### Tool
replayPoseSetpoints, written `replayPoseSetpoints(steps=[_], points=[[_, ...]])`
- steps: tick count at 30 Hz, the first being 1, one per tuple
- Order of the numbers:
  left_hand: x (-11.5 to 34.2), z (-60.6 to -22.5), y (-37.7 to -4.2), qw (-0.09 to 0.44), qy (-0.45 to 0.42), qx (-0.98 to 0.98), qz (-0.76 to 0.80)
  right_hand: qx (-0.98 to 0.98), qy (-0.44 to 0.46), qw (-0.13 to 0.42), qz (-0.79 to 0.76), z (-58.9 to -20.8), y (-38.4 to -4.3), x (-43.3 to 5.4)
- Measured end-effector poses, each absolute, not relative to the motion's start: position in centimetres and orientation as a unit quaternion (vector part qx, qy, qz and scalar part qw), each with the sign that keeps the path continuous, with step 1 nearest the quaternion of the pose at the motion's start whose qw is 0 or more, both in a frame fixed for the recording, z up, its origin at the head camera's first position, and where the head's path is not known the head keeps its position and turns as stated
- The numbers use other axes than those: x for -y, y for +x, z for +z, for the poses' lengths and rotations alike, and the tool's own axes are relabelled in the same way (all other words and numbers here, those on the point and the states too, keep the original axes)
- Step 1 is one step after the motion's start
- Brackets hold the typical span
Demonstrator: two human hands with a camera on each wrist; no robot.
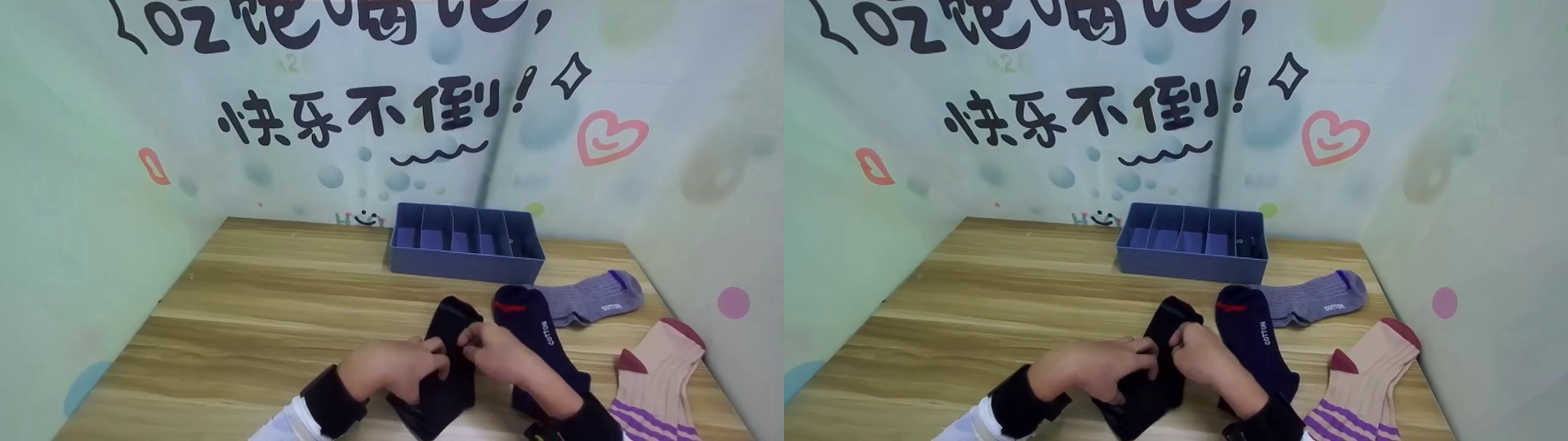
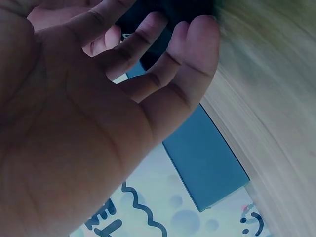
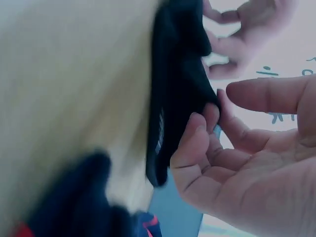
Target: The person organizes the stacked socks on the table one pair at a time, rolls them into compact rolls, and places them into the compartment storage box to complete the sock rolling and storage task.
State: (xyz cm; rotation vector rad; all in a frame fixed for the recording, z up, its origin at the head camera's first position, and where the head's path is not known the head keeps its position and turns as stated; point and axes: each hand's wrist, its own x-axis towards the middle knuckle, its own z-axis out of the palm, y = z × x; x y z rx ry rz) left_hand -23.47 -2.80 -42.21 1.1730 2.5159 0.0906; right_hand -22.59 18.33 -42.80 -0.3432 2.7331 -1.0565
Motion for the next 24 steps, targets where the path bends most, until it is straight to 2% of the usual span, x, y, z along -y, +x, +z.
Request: replayPoseSetpoints(steps=[3,6,10,12,14,16,21,24], points=[[2.6,-42.3,-23.2,0.178,0.409,-0.895,0.022,-0.938,-0.13,0.068,-0.313,-42.4,-22.5,-18.6],[2.3,-42.2,-22.7,0.17,0.401,-0.9,0.006,-0.94,-0.212,0.056,-0.26,-41.8,-21.7,-18.6],[1.8,-42.0,-22.3,0.157,0.392,-0.906,-0.021,-0.913,-0.354,0.088,-0.18,-41.0,-19.8,-18.0],[1.6,-41.9,-22.2,0.157,0.388,-0.908,-0.028,-0.9,-0.389,0.129,-0.15,-40.9,-18.8,-17.3],[1.5,-41.9,-22.2,0.169,0.377,-0.911,-0.023,-0.894,-0.399,0.161,-0.124,-41.1,-17.9,-16.6],[1.4,-41.9,-22.2,0.178,0.371,-0.911,-0.017,-0.897,-0.404,0.158,-0.091,-41.8,-17.4,-16.0],[1.9,-41.2,-22.1,0.176,0.4,-0.899,0.014,-0.903,-0.421,0.076,-0.025,-43.1,-16.7,-15.3],[2.2,-40.6,-22.1,0.178,0.421,-0.889,0.037,-0.907,-0.406,0.088,-0.067,-42.9,-16.8,-15.5]])
